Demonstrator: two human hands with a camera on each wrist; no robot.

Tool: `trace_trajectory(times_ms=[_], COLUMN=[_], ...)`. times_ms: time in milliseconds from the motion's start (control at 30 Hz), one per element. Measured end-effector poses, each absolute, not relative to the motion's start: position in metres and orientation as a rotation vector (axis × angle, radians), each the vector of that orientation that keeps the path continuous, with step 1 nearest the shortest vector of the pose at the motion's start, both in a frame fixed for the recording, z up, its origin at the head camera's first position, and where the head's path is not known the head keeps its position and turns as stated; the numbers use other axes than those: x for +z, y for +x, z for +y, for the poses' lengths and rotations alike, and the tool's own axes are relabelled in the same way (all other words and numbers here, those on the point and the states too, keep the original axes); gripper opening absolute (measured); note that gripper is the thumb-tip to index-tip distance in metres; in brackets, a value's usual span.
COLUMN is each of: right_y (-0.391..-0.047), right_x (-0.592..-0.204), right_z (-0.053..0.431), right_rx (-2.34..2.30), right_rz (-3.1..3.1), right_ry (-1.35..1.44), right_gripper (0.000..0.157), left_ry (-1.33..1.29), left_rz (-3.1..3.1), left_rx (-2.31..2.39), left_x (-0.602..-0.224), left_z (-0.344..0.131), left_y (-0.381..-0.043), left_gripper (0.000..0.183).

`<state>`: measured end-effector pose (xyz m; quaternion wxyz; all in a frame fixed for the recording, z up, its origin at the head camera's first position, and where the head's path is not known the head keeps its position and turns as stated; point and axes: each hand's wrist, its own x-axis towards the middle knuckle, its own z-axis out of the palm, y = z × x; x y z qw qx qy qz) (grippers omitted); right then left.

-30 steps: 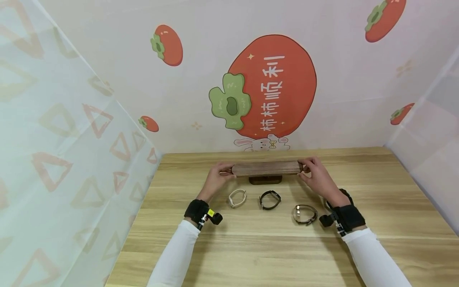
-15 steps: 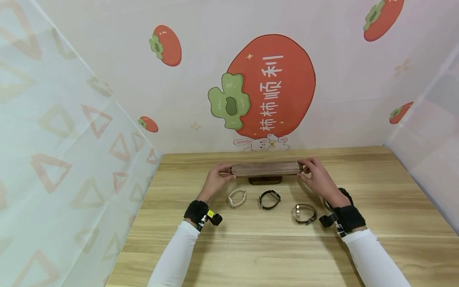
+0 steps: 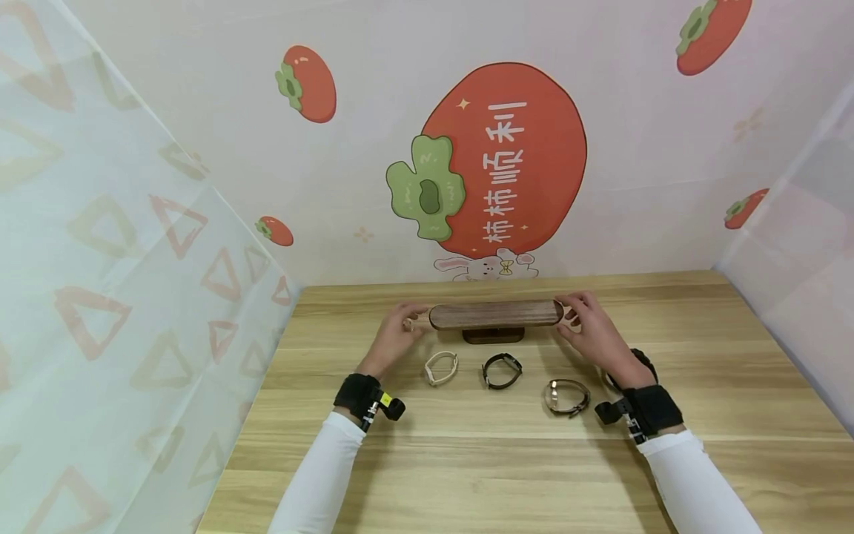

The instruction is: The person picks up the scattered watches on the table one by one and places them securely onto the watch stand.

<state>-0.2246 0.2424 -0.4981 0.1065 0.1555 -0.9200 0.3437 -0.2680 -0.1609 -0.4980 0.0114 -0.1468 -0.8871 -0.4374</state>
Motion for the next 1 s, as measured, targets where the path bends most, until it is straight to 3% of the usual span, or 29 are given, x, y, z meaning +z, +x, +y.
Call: trace_trajectory(times_ms=[567,1000], right_y=[-0.198,-0.187], right_x=[-0.487,-0.492], right_z=[0.233,0.223], right_rx=[0.895,0.922], right_rz=[-2.588,-2.522], right_ry=[0.500,0.542], right_gripper=[0.050,0.042], left_ry=[-0.411,-0.421], left_rz=[-2.848,-2.879], left_rx=[-1.075,-0.973], left_x=[-0.514,-0.530], left_z=[-0.197,-0.201], left_y=[-0.269,-0.252], left_gripper=[0.026,0.032])
